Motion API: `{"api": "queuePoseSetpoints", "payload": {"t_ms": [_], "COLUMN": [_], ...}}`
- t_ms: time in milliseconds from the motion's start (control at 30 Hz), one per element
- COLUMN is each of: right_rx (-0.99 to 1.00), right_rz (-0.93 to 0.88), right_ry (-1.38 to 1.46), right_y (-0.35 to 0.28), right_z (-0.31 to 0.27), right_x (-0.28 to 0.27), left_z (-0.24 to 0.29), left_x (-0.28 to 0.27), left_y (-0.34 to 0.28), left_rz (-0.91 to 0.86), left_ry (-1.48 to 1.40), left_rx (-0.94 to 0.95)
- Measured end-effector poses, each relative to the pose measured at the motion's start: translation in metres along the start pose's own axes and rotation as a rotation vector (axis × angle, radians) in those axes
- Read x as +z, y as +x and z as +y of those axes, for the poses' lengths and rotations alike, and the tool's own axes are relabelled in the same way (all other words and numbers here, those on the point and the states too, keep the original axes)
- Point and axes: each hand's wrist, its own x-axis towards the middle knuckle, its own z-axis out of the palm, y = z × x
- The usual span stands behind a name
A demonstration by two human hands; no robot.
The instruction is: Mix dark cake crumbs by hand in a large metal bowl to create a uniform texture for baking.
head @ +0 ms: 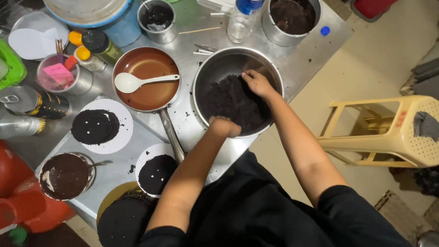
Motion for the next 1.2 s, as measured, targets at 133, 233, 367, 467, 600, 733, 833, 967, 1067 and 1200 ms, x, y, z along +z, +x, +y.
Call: {"api": "queuePoseSetpoints", "payload": {"t_ms": [133,233,367,467,600,733,833,967,1067,1200], "right_rx": [0.071,-0.101,-0.222,-0.230,-0.376,-0.337,-0.737,-0.531,-0.053,0.556], "right_rz": [-0.098,-0.212,-0.295,-0.315,-0.215,-0.303,-0.159,-0.043,0.051,-0.166], "right_ry": [-0.031,-0.126,-0.404,-0.374,-0.118,-0.243,-0.315,-0.273,-0.437,-0.060], "right_y": [0.014,0.031,0.028,0.018,0.001,-0.064,-0.104,-0.102,-0.067,-0.023], "right_z": [-0.041,-0.053,-0.089,-0.105,-0.095,-0.113,-0.120,-0.101,-0.038,0.031], "right_x": [0.008,0.028,0.030,0.009,-0.022,-0.034,-0.038,-0.052,-0.040,-0.012], "left_z": [-0.004,-0.006,-0.008,-0.011,-0.028,-0.058,-0.073,-0.080,-0.094,-0.119], "left_x": [0.011,0.011,0.008,0.000,-0.013,-0.048,-0.074,-0.076,-0.043,-0.002], "left_y": [0.029,0.039,0.053,0.040,0.061,0.065,0.031,0.044,0.136,0.271], "left_rz": [0.128,0.155,0.261,0.374,0.483,0.317,0.223,0.413,0.772,0.801], "left_ry": [-0.149,-0.219,-0.272,-0.247,-0.143,-0.054,-0.135,-0.009,-0.005,-0.468], "left_rx": [-0.076,-0.070,-0.017,0.015,0.251,0.488,0.505,0.170,-0.004,-0.216]}}
